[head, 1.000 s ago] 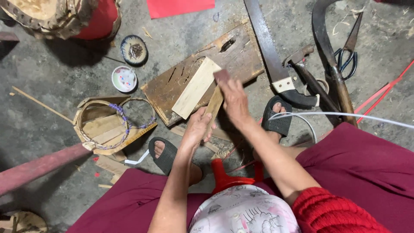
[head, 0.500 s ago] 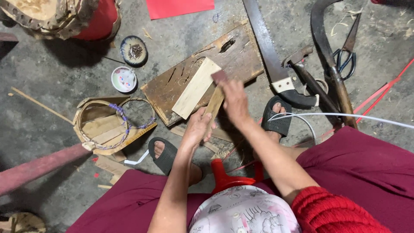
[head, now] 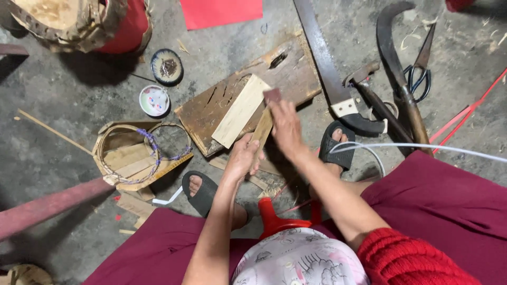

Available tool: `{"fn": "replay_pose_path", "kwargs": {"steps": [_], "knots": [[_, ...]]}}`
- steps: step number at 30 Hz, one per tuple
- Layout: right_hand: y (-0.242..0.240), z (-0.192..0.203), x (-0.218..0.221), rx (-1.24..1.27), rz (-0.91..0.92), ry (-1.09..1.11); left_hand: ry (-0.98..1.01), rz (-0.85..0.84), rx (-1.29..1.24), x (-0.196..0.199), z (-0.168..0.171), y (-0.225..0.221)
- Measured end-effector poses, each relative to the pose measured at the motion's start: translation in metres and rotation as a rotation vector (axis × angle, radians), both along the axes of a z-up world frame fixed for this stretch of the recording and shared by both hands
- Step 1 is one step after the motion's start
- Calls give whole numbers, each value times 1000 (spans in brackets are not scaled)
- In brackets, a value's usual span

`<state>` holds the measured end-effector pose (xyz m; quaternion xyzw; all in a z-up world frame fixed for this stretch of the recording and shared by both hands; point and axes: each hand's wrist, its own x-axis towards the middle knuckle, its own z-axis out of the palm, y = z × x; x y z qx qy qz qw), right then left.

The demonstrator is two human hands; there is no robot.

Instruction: Final sanding and shaping of a wooden instrument component using sandpaper and a curved blade.

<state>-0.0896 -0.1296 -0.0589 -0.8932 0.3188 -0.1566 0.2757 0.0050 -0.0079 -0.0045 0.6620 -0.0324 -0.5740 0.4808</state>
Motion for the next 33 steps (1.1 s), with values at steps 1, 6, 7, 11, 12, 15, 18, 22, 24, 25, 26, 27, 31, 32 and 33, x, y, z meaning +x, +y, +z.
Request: {"fn": "replay_pose_path", "kwargs": {"steps": [1, 6, 7, 11, 12, 15, 18, 22, 24, 25, 26, 27, 31, 32, 33], "knots": [[14, 16, 0, 48, 22, -4, 10, 4, 15, -1, 0, 5], [-13, -41, 3, 9, -25, -2, 5, 9, 8, 0, 2, 3], [-23, -53, 3, 15, -66, -26, 3, 4, -3, 0, 0, 1], [9, -11, -1, 118, -32, 39, -3, -9, -2, 1, -3, 2], [10, -16, -1, 84, -23, 25, 3, -5, 0, 1, -2, 3], [-13, -50, -2, 23, -53, -11, 2, -5, 5, 2, 1, 3], [0, -41, -1, -2, -53, -33, 6, -10, 12, 0, 5, 5], [22, -52, -7, 32, 45, -73, 18, -7, 14, 3, -3, 5], [-11, -58, -5, 57, -18, -111, 4, -12, 14, 1, 4, 3], [-26, -61, -3, 81, -80, -148, -9, -18, 15, 0, 8, 2], [-16, -51, -2, 84, -85, -149, -11, -22, 18, 0, 6, 5], [-11, -41, -1, 53, -67, -129, -9, -25, 18, 0, 3, 4], [14, -24, -3, 35, 40, -74, 11, -8, 11, 1, -6, 8], [2, -35, -3, 37, 37, -75, 10, -12, 13, 1, -3, 6], [-9, -47, -5, 55, -8, -78, -3, -19, 22, 1, 0, 5]]}}
